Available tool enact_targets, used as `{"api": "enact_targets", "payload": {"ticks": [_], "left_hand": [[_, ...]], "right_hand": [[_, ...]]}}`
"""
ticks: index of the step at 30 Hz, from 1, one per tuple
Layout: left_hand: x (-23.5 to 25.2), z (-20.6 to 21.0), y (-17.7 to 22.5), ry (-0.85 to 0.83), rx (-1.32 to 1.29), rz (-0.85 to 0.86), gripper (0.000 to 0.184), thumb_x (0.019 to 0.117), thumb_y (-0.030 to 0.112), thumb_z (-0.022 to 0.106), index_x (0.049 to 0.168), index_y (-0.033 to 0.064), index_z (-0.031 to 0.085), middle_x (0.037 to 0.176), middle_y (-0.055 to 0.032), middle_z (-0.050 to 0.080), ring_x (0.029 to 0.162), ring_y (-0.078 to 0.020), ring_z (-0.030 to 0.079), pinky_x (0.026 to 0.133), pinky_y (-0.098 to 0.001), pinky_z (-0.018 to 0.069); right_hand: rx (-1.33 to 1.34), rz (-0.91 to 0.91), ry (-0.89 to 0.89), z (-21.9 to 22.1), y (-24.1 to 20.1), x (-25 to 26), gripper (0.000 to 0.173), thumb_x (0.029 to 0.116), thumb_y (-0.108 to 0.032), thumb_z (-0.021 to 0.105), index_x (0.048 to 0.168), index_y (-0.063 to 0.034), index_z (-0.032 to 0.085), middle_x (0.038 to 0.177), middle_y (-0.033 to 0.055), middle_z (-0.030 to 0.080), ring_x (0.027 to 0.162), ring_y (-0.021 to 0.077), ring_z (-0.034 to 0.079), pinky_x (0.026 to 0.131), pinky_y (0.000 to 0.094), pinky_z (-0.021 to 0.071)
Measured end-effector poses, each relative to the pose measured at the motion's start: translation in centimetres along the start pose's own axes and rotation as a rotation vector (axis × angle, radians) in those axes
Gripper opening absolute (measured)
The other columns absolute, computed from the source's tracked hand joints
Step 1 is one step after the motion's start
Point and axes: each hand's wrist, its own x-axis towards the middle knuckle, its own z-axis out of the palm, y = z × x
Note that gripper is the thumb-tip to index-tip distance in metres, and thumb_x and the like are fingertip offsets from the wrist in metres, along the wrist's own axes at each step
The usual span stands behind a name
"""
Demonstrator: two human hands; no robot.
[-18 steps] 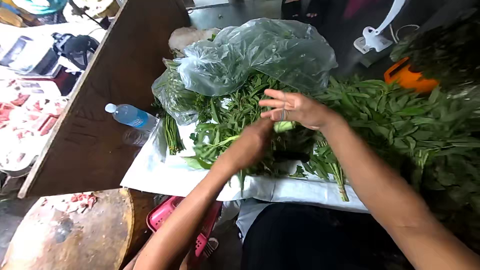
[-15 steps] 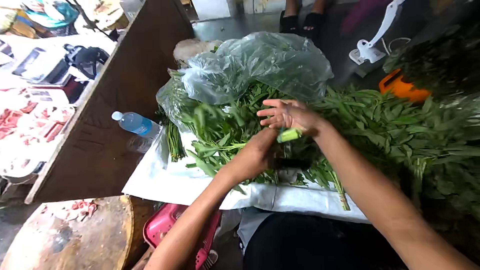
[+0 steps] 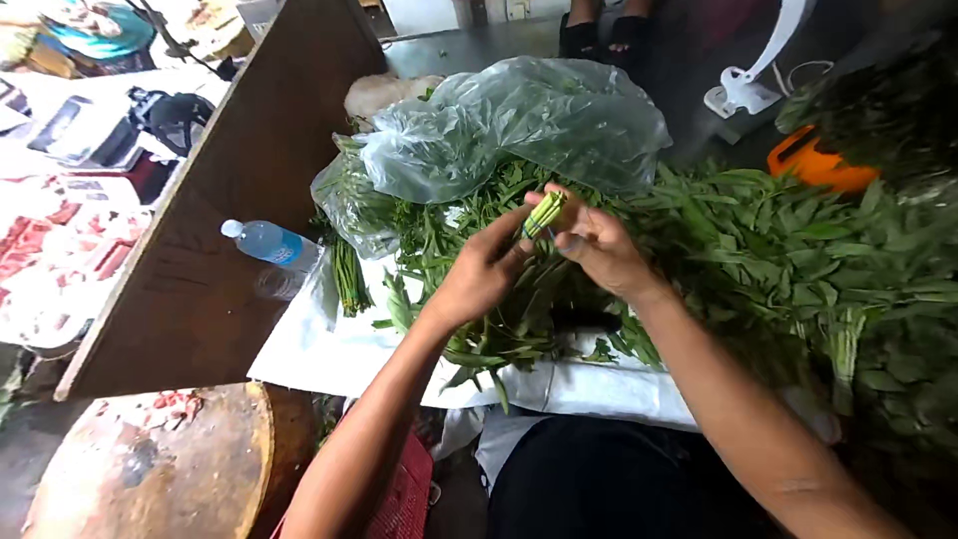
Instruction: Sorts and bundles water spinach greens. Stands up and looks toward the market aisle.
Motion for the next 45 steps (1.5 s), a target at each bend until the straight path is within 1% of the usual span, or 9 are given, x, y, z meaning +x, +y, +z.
{"api": "enact_targets", "payload": {"ticks": [6, 10, 15, 21, 24, 31, 36, 40, 45], "left_hand": [[-0.1, 1.4, 1.0, -0.267, 0.136, 0.149, 0.037, 0.0995, 0.01, 0.059, 0.136, 0.0032, 0.063, 0.122, -0.0088, 0.066, 0.108, -0.0133, 0.064, 0.095, -0.0318, 0.0543], [0.7, 0.3, 0.8, -0.058, -0.256, 0.066, 0.023, 0.1018, 0.013, 0.058, 0.119, 0.0007, 0.067, 0.098, -0.004, 0.07, 0.083, -0.0092, 0.066, 0.075, -0.0276, 0.0578], [2.1, -2.1, 0.7, -0.211, -0.252, -0.079, 0.016, 0.0996, 0.012, 0.063, 0.112, 0.0026, 0.065, 0.088, -0.0028, 0.072, 0.073, -0.0103, 0.068, 0.067, -0.0256, 0.0597], [3.3, 0.0, 2.5, -0.421, 0.715, -0.126, 0.022, 0.0885, 0.017, 0.077, 0.108, 0.0093, 0.07, 0.088, -0.0113, 0.07, 0.083, -0.0299, 0.069, 0.08, -0.0557, 0.0556], [0.8, 3.8, 0.3, -0.27, 0.916, 0.131, 0.043, 0.0832, 0.013, 0.079, 0.124, 0.0089, 0.069, 0.105, -0.0159, 0.072, 0.108, -0.0414, 0.066, 0.109, -0.069, 0.0363], [-7.5, 9.4, -7.9, 0.093, -0.055, -0.45, 0.037, 0.1043, 0.036, 0.057, 0.115, 0.0043, 0.071, 0.102, -0.0078, 0.074, 0.094, -0.0168, 0.071, 0.09, -0.0416, 0.0574], [-6.5, 9.3, -10.8, 0.165, -0.708, -0.291, 0.044, 0.0995, 0.019, 0.063, 0.136, -0.0048, 0.054, 0.118, -0.0109, 0.069, 0.104, -0.0154, 0.068, 0.095, -0.0359, 0.0571], [-5.1, 5.5, -12.0, 0.401, -0.3, -0.453, 0.036, 0.1, 0.028, 0.066, 0.125, 0.0015, 0.067, 0.114, -0.0104, 0.073, 0.106, -0.0161, 0.07, 0.099, -0.0384, 0.0559], [-4.0, -1.0, -17.1, 0.811, 0.007, -0.473, 0.036, 0.0961, 0.016, 0.067, 0.127, -0.0009, 0.065, 0.119, -0.0194, 0.07, 0.113, -0.0287, 0.067, 0.102, -0.049, 0.0515]], "right_hand": [[0.179, 0.265, 0.068, -1.0, -0.9, 2.7, 0.035, 0.1098, -0.013, 0.039, 0.129, 0.0046, 0.061, 0.105, 0.0098, 0.076, 0.086, 0.0166, 0.075, 0.078, 0.0321, 0.0635], [0.634, 0.066, 0.27, 1.7, 1.5, 0.1, 0.037, 0.112, -0.032, 0.038, 0.137, -0.0114, 0.057, 0.129, 0.0026, 0.069, 0.105, 0.014, 0.072, 0.092, 0.0299, 0.0599], [-0.329, -0.516, 0.256, 1.2, -1.5, 0.0, 0.035, 0.0964, -0.007, 0.069, 0.125, 0.0127, 0.066, 0.14, 0.0265, 0.059, 0.125, 0.0274, 0.065, 0.104, 0.037, 0.0568], [-0.281, 0.103, 0.182, 3.0, 1.2, -3.9, 0.024, 0.095, -0.007, 0.069, 0.118, -0.0026, 0.063, 0.106, 0.007, 0.067, 0.088, 0.0126, 0.069, 0.073, 0.0292, 0.0622], [0.15, 0.535, 0.168, 4.3, 5.7, -6.3, 0.018, 0.1008, -0.011, 0.058, 0.118, -0.0105, 0.063, 0.09, 0.0037, 0.072, 0.069, 0.0153, 0.07, 0.061, 0.0344, 0.0628], [0.624, 0.824, 0.177, 3.0, 13.0, -8.4, 0.025, 0.1106, -0.02, 0.037, 0.124, -0.0075, 0.055, 0.092, 0.0019, 0.068, 0.058, 0.0024, 0.056, 0.049, 0.0157, 0.0461], [0.647, 0.814, -0.02, 3.4, 12.0, -7.9, 0.024, 0.0926, -0.021, 0.051, 0.11, -0.0166, 0.066, 0.089, 0.0017, 0.072, 0.066, 0.011, 0.066, 0.055, 0.0267, 0.0551], [0.142, 0.871, -0.038, 4.2, 12.8, -4.8, 0.04, 0.1049, -0.01, 0.041, 0.143, -0.0004, 0.049, 0.133, 0.0139, 0.063, 0.112, 0.0267, 0.067, 0.092, 0.0454, 0.058], [-0.081, 0.829, 0.002, 4.2, 12.0, -4.5, 0.04, 0.1047, -0.015, 0.048, 0.142, -0.0009, 0.053, 0.132, 0.0164, 0.065, 0.107, 0.0278, 0.069, 0.087, 0.0436, 0.0597]]}}
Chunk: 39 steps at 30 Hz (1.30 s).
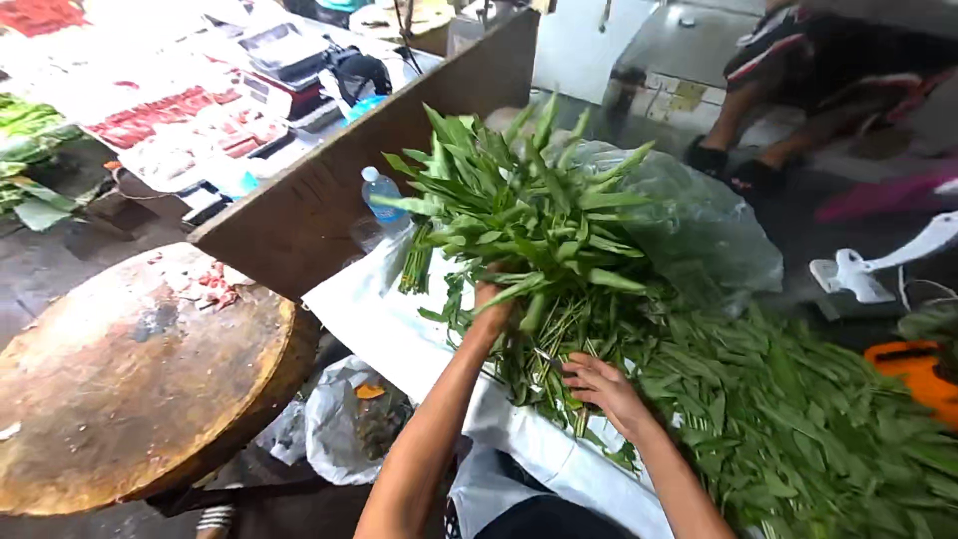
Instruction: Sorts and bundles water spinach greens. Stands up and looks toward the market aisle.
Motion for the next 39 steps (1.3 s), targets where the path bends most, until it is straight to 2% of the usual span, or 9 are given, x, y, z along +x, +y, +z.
{"api": "enact_targets", "payload": {"ticks": [6, 10, 14, 21, 25, 28, 30, 34, 39], "left_hand": [[0.3, -4.0, -1.8, -0.001, -0.12, -0.005, 0.045, 0.1039, 0.013, 0.057, 0.145, -0.0033, 0.049, 0.14, -0.0227, 0.058, 0.129, -0.0288, 0.057, 0.11, -0.0467, 0.0449], [-1.9, -2.9, 0.3, 0.006, -0.283, 0.028, 0.046, 0.0941, 0.01, 0.068, 0.137, 0.0001, 0.056, 0.115, -0.0139, 0.07, 0.098, -0.0176, 0.069, 0.087, -0.0405, 0.0589], [-7.3, 2.3, 3.1, -0.23, -0.275, 0.081, 0.048, 0.0868, 0.014, 0.077, 0.126, -0.006, 0.057, 0.108, -0.0141, 0.069, 0.097, -0.0166, 0.069, 0.089, -0.0363, 0.0593], [-11.5, 3.0, 3.6, -0.841, -0.177, 0.466, 0.052, 0.1024, 0.036, 0.059, 0.136, -0.0041, 0.058, 0.126, -0.0171, 0.067, 0.116, -0.0227, 0.066, 0.103, -0.0424, 0.0542], [-13.2, 0.2, 0.5, -1.08, -0.064, 0.492, 0.044, 0.1016, 0.036, 0.061, 0.129, 0.0023, 0.065, 0.12, -0.0114, 0.07, 0.109, -0.0188, 0.068, 0.098, -0.0412, 0.0564], [-14.7, -2.8, -3.1, -1.205, -0.025, 0.262, 0.038, 0.0993, 0.021, 0.065, 0.128, -0.0044, 0.064, 0.12, -0.0184, 0.069, 0.106, -0.0244, 0.07, 0.096, -0.0441, 0.0576], [-15.6, -5.0, -5.4, -1.229, -0.019, 0.096, 0.034, 0.0992, 0.013, 0.065, 0.127, -0.0069, 0.062, 0.119, -0.0196, 0.068, 0.105, -0.024, 0.07, 0.096, -0.0433, 0.0579], [-16.7, -8.9, -8.5, -1.134, -0.036, -0.101, 0.034, 0.1008, 0.012, 0.061, 0.128, -0.0079, 0.061, 0.12, -0.0194, 0.068, 0.104, -0.022, 0.07, 0.097, -0.0416, 0.0575], [-17.4, -13.8, -10.1, -0.953, 0.017, -0.251, 0.031, 0.1007, 0.023, 0.063, 0.124, 0.0031, 0.066, 0.114, -0.0084, 0.071, 0.1, -0.0153, 0.07, 0.093, -0.0368, 0.059]], "right_hand": [[-0.418, -0.039, -0.132, 3.3, 1.1, -3.6, 0.039, 0.1046, -0.017, 0.052, 0.14, -0.0026, 0.058, 0.133, 0.0156, 0.065, 0.115, 0.0229, 0.068, 0.1, 0.0404, 0.0554], [-0.303, -0.218, -0.057, 6.6, 0.0, -4.0, 0.055, 0.1021, -0.016, 0.057, 0.154, -0.004, 0.044, 0.151, 0.0168, 0.051, 0.131, 0.0245, 0.058, 0.109, 0.0407, 0.0497], [-0.131, -0.391, 0.183, 8.1, -2.2, -3.9, 0.066, 0.0977, -0.009, 0.063, 0.155, 0.006, 0.034, 0.154, 0.0228, 0.046, 0.14, 0.0244, 0.05, 0.118, 0.0381, 0.0418], [0.051, -0.423, 0.728, 1.8, -2.8, -9.3, 0.046, 0.1041, -0.017, 0.05, 0.144, 0.0054, 0.049, 0.088, 0.0122, 0.066, 0.069, 0.0149, 0.062, 0.068, 0.0357, 0.0567], [-0.008, -0.518, 1.137, -7.7, 0.7, -15.0, 0.048, 0.1036, -0.019, 0.05, 0.146, 0.0024, 0.046, 0.076, 0.0052, 0.062, 0.065, 0.0133, 0.062, 0.07, 0.0359, 0.0576], [-0.16, -0.234, 1.422, -15.8, 4.5, -19.0, 0.053, 0.1078, -0.027, 0.05, 0.156, -0.0054, 0.04, 0.097, 0.0178, 0.067, 0.08, 0.0244, 0.065, 0.078, 0.0436, 0.0567], [-0.273, 0.093, 1.477, -20.0, 9.3, -21.1, 0.054, 0.1093, -0.032, 0.046, 0.159, -0.0102, 0.038, 0.138, 0.023, 0.061, 0.121, 0.0352, 0.063, 0.106, 0.0539, 0.0489], [-0.43, 0.596, 1.322, -21.7, 16.1, -23.6, 0.052, 0.1058, -0.027, 0.052, 0.154, -0.0084, 0.045, 0.14, 0.026, 0.059, 0.13, 0.0432, 0.057, 0.109, 0.0615, 0.0441], [-0.463, 0.54, 1.356, -19.2, 12.8, -23.9, 0.064, 0.0961, -0.02, 0.069, 0.15, 0.0032, 0.044, 0.146, 0.0352, 0.048, 0.136, 0.049, 0.048, 0.113, 0.0639, 0.038]]}}
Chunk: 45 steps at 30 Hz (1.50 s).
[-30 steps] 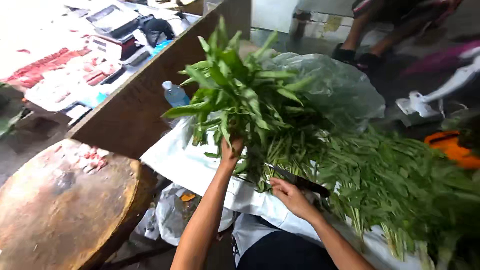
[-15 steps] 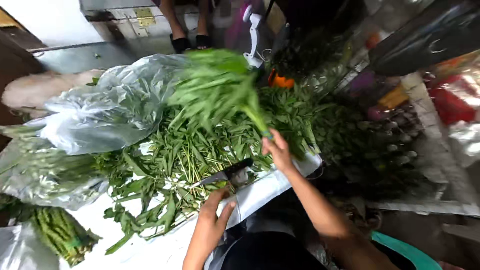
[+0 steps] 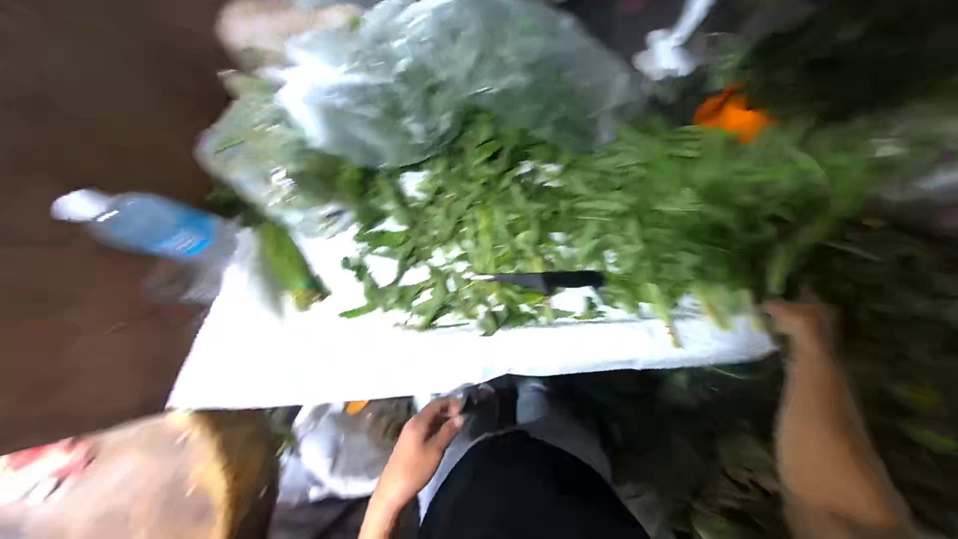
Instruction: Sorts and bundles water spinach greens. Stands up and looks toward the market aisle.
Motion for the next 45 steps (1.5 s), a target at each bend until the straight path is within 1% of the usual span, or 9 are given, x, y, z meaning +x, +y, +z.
{"api": "enact_targets", "payload": {"ticks": [4, 7, 11, 15, 24, 33, 37, 40, 45], "left_hand": [[-0.9, -2.1, -1.5, 0.061, -0.018, -0.059, 0.032, 0.1021, 0.025, 0.061, 0.125, 0.0032, 0.066, 0.114, -0.0091, 0.07, 0.097, -0.0152, 0.07, 0.09, -0.0361, 0.059], [-1.3, -2.5, -1.4, 0.115, -0.038, -0.05, 0.032, 0.1032, 0.025, 0.059, 0.125, 0.003, 0.065, 0.113, -0.0094, 0.07, 0.096, -0.015, 0.07, 0.089, -0.0359, 0.0585], [-1.4, -1.8, -1.6, 0.125, -0.091, 0.002, 0.034, 0.1029, 0.027, 0.06, 0.127, 0.0039, 0.065, 0.116, -0.0086, 0.07, 0.1, -0.0154, 0.07, 0.092, -0.0354, 0.0588], [-1.6, -1.0, -2.5, 0.123, -0.14, -0.008, 0.035, 0.1026, 0.027, 0.061, 0.129, 0.0036, 0.064, 0.116, -0.0081, 0.07, 0.1, -0.0145, 0.07, 0.092, -0.0345, 0.0586], [-1.8, -0.7, -3.1, 0.146, -0.201, -0.045, 0.033, 0.1038, 0.026, 0.058, 0.128, 0.0036, 0.064, 0.111, -0.0077, 0.071, 0.093, -0.0134, 0.07, 0.087, -0.0332, 0.0588], [-2.7, -0.3, -2.1, 0.203, -0.161, -0.045, 0.035, 0.104, 0.026, 0.058, 0.13, 0.0031, 0.063, 0.112, -0.0087, 0.07, 0.093, -0.0136, 0.07, 0.087, -0.0331, 0.0592], [-3.9, -0.4, -3.1, 0.362, -0.275, -0.001, 0.03, 0.103, 0.018, 0.057, 0.126, 0.0005, 0.065, 0.109, -0.0098, 0.073, 0.093, -0.0175, 0.072, 0.084, -0.0364, 0.0617], [-3.8, 0.2, -2.4, 0.477, -0.839, 0.068, 0.026, 0.1047, 0.01, 0.044, 0.115, -0.0046, 0.064, 0.093, -0.0139, 0.073, 0.076, -0.0202, 0.072, 0.069, -0.0348, 0.0619], [0.8, -0.5, 1.8, 0.238, -0.869, 0.065, 0.024, 0.1061, 0.011, 0.047, 0.115, -0.0042, 0.063, 0.093, -0.0108, 0.071, 0.073, -0.0173, 0.069, 0.069, -0.033, 0.0604]], "right_hand": [[0.189, -0.373, 0.008, 0.7, -6.3, -8.0, 0.05, 0.1041, -0.015, 0.049, 0.148, 0.008, 0.044, 0.145, 0.0327, 0.05, 0.135, 0.0411, 0.051, 0.115, 0.0496, 0.041], [0.114, -0.659, -0.327, 6.7, -13.0, -14.7, 0.041, 0.1023, -0.006, 0.05, 0.141, 0.0071, 0.054, 0.144, 0.0322, 0.051, 0.136, 0.0428, 0.049, 0.114, 0.0539, 0.0404], [-0.245, -0.841, -0.399, 15.7, -16.1, -14.5, 0.051, 0.0889, 0.001, 0.062, 0.139, -0.0077, 0.062, 0.14, 0.0255, 0.056, 0.131, 0.0474, 0.051, 0.108, 0.0669, 0.0399], [-0.233, -0.936, -0.323, 17.3, -15.4, -12.6, 0.042, 0.0877, -0.003, 0.065, 0.129, -0.0082, 0.068, 0.133, 0.0245, 0.06, 0.127, 0.0468, 0.053, 0.107, 0.064, 0.0424], [0.092, -0.797, -0.502, 12.8, -18.0, -22.4, 0.048, 0.09, -0.009, 0.067, 0.135, 0.0033, 0.056, 0.121, 0.024, 0.065, 0.11, 0.0335, 0.066, 0.095, 0.0521, 0.054], [-0.025, -0.849, -0.686, 25.7, -29.3, -38.0, 0.051, 0.0904, -0.018, 0.068, 0.138, -0.0027, 0.058, 0.143, 0.0248, 0.051, 0.13, 0.041, 0.053, 0.107, 0.0546, 0.0476], [0.044, -0.932, -0.56, 24.1, -28.4, -36.9, 0.041, 0.0939, -0.025, 0.064, 0.134, -0.0134, 0.067, 0.139, 0.0185, 0.057, 0.129, 0.0393, 0.052, 0.108, 0.0572, 0.0428], [0.006, -0.849, -0.441, 21.1, -25.7, -31.0, 0.035, 0.0941, -0.022, 0.064, 0.126, -0.0101, 0.071, 0.13, 0.0232, 0.061, 0.123, 0.0415, 0.057, 0.104, 0.0593, 0.0473], [-0.188, -0.722, -0.605, 20.4, -24.1, -25.4, 0.031, 0.0983, -0.022, 0.061, 0.122, -0.0044, 0.07, 0.13, 0.023, 0.06, 0.119, 0.0386, 0.061, 0.1, 0.0571, 0.0502]]}}
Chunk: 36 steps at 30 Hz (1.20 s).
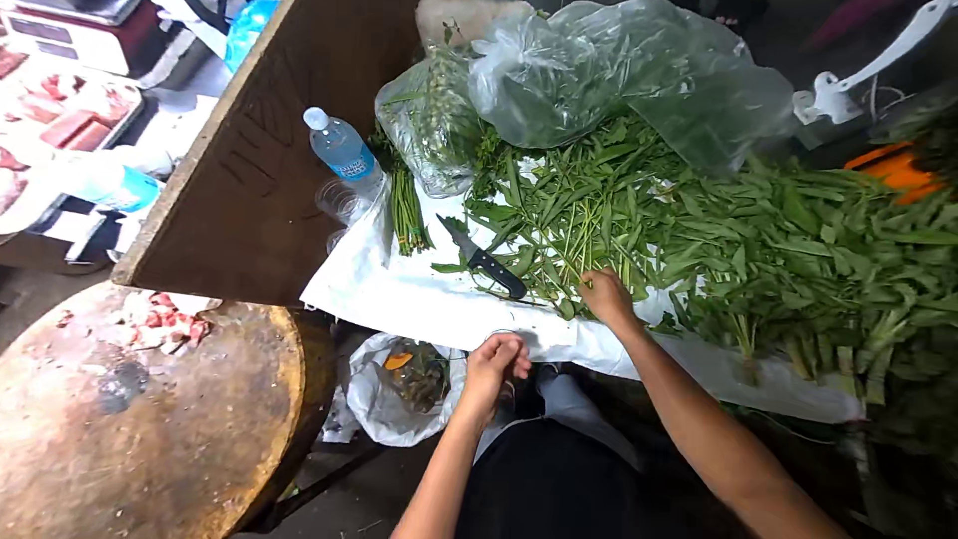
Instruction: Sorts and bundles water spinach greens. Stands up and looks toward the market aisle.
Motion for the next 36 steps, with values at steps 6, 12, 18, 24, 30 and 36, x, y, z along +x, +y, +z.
{"api": "enact_targets", "payload": {"ticks": [6, 12, 18, 24, 30, 36], "left_hand": [[8.9, 5.3, 2.5, -0.102, 0.381, 0.061, 0.027, 0.1062, 0.019, 0.054, 0.12, -0.0006, 0.066, 0.105, -0.0122, 0.069, 0.09, -0.0186, 0.069, 0.079, -0.0367, 0.0588], [12.2, 6.4, 1.6, -0.077, 0.385, 0.114, 0.026, 0.1079, 0.014, 0.048, 0.108, -0.0042, 0.066, 0.097, -0.0122, 0.069, 0.082, -0.0179, 0.069, 0.077, -0.0364, 0.0597], [10.5, 3.8, 2.2, 0.144, 0.067, 0.102, 0.028, 0.1123, 0.014, 0.038, 0.119, -0.004, 0.058, 0.087, -0.01, 0.066, 0.061, -0.0164, 0.064, 0.056, -0.0312, 0.0587], [8.6, 1.6, 2.6, 0.068, -0.064, 0.187, 0.028, 0.1102, 0.009, 0.039, 0.125, -0.0031, 0.059, 0.084, -0.0069, 0.062, 0.062, -0.0128, 0.058, 0.059, -0.0277, 0.0543], [5.4, 1.0, 3.8, 0.056, -0.324, 0.127, 0.033, 0.1113, 0.015, 0.033, 0.129, 0.0012, 0.057, 0.075, -0.0031, 0.057, 0.046, -0.0064, 0.047, 0.04, -0.0195, 0.042], [5.5, 0.2, 3.0, -0.101, -0.507, -0.017, 0.032, 0.111, 0.019, 0.031, 0.112, 0.006, 0.06, 0.05, 0.0068, 0.037, 0.036, -0.0038, 0.038, 0.037, -0.0186, 0.0372]], "right_hand": [[0.667, -0.012, -0.146, -3.7, -1.6, -2.9, 0.029, 0.0944, -0.013, 0.073, 0.119, -0.0005, 0.063, 0.097, 0.0079, 0.066, 0.068, 0.0089, 0.056, 0.059, 0.026, 0.0469], [0.646, -0.165, -0.132, -1.4, -2.5, -5.9, 0.029, 0.1011, -0.02, 0.063, 0.123, -0.0019, 0.069, 0.107, 0.0079, 0.073, 0.076, 0.0092, 0.066, 0.067, 0.0268, 0.0551], [0.445, -0.045, 0.056, -0.6, -3.3, -2.0, 0.036, 0.1071, -0.023, 0.05, 0.134, -0.002, 0.062, 0.112, 0.0171, 0.071, 0.094, 0.0265, 0.072, 0.084, 0.0453, 0.0599], [0.114, 0.234, 0.108, -0.2, -4.7, 5.2, 0.061, 0.0973, -0.049, 0.064, 0.13, 0.0015, 0.058, 0.117, 0.0279, 0.067, 0.111, 0.0454, 0.065, 0.092, 0.0651, 0.0503], [0.204, 0.207, 0.144, -4.0, -4.5, 2.9, 0.033, 0.1041, -0.029, 0.052, 0.118, -0.0015, 0.064, 0.103, 0.0216, 0.07, 0.092, 0.0355, 0.071, 0.082, 0.0569, 0.0572], [0.071, 0.108, 0.401, -6.5, 1.0, 0.2, 0.036, 0.106, -0.017, 0.046, 0.133, -0.004, 0.066, 0.135, 0.0247, 0.058, 0.128, 0.0391, 0.056, 0.108, 0.0534, 0.046]]}}
